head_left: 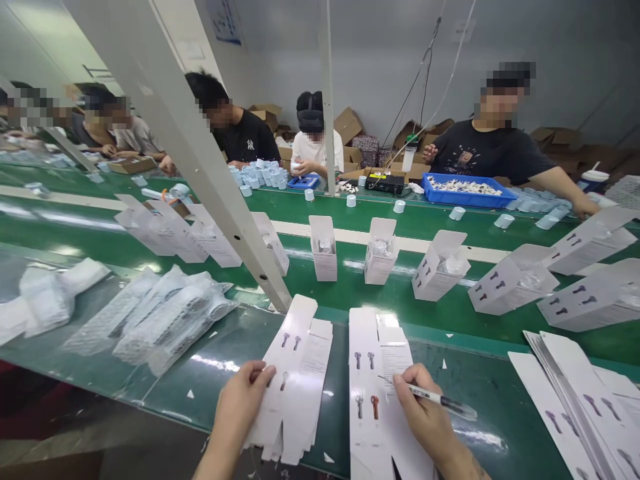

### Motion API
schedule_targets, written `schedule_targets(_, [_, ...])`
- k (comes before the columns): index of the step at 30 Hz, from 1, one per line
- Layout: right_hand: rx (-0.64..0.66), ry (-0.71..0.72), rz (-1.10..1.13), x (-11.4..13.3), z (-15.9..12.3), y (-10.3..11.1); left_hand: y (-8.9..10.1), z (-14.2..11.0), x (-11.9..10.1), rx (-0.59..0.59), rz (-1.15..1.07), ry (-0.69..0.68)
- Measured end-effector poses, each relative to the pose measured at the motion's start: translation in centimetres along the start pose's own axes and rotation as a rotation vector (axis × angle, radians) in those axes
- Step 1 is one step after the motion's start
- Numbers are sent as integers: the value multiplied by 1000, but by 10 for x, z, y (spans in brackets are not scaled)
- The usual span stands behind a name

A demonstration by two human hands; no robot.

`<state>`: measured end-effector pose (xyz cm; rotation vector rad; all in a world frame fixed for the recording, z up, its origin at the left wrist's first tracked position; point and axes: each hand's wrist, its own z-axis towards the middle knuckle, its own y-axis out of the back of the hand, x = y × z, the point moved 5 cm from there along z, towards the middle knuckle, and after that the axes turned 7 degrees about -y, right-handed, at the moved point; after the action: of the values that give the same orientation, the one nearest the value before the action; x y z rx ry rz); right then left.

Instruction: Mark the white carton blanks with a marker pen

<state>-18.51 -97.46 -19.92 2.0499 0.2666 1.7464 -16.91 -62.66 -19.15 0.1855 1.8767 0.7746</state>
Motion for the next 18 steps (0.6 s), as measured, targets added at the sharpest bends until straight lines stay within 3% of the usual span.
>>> schedule_targets(2, [18, 37, -22, -2, 3, -6, -5, -9, -12, -89, 101, -123])
schedule_targets(3, [14, 46, -35, -3, 3, -8, -21, -17, -16, -38, 59, -139])
schedule_targets(6, [-18, 69, -70, -2, 2, -9, -95, -53, -20, 331, -174, -18])
schedule_targets(7, [-21, 88, -73, 0, 2, -10, -116, -64, -20, 390, -222, 0])
schedule_targets(9, [-15, 131, -67, 3, 4, -11, -143, -78, -19, 376, -259, -2])
schedule_targets(11, [-6, 159, -58, 6, 6, -11, -151, -84, -17, 306, -261, -21])
schedule_targets(13, [-4, 146, -41, 6, 5, -9, -147, -86, -17, 269, -256, -25])
schedule_targets(18, [-49, 77, 61, -3, -27, -7, -131, -80, -25, 299, -221, -15])
